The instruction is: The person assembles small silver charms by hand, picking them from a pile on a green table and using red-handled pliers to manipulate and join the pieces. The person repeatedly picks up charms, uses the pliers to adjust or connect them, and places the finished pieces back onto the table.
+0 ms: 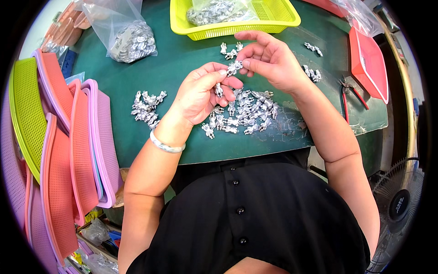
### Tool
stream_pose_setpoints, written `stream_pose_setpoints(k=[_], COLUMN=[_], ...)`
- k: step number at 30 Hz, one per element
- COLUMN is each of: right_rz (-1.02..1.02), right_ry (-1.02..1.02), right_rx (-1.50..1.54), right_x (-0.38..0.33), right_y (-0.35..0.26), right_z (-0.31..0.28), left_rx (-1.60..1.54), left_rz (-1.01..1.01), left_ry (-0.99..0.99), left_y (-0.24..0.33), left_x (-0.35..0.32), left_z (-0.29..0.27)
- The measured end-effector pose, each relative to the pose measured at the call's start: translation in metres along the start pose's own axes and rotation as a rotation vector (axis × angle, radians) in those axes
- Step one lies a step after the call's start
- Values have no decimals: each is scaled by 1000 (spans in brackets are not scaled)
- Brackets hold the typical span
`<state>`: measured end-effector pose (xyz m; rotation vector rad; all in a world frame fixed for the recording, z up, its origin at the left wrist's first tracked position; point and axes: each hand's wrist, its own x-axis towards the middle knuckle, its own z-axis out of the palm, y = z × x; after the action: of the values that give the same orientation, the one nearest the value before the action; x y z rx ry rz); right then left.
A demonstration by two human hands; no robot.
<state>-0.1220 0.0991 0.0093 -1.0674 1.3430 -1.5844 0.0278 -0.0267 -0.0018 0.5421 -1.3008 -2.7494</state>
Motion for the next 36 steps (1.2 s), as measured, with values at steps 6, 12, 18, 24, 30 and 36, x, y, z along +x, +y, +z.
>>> stream_pose_setpoints(k=[6,12,18,24,30,36], right_rz=[2,-7,-117,-367,-243,-278], right_ry=[-10,-23,-19,98,45,49], right_rx=[-8,-15,-48,-890,-979,-1003], right_x=[1,0,3,8,5,4], right_y=[1,2,9,17,16,15], right_z=[-1,-1,-4,-12,-11,-15], left_rx=[-20,-26,43,58,-50,-269], left_rz=[-4,-11,65,96,58,48], left_ry=[-5,-18,11,65,44,-32], left_y=[-1,-2,-7,-10,-8,-5], left_x=[1,3,3,3,8,8], left_z=[-2,-6,-3,-1,-7,-14])
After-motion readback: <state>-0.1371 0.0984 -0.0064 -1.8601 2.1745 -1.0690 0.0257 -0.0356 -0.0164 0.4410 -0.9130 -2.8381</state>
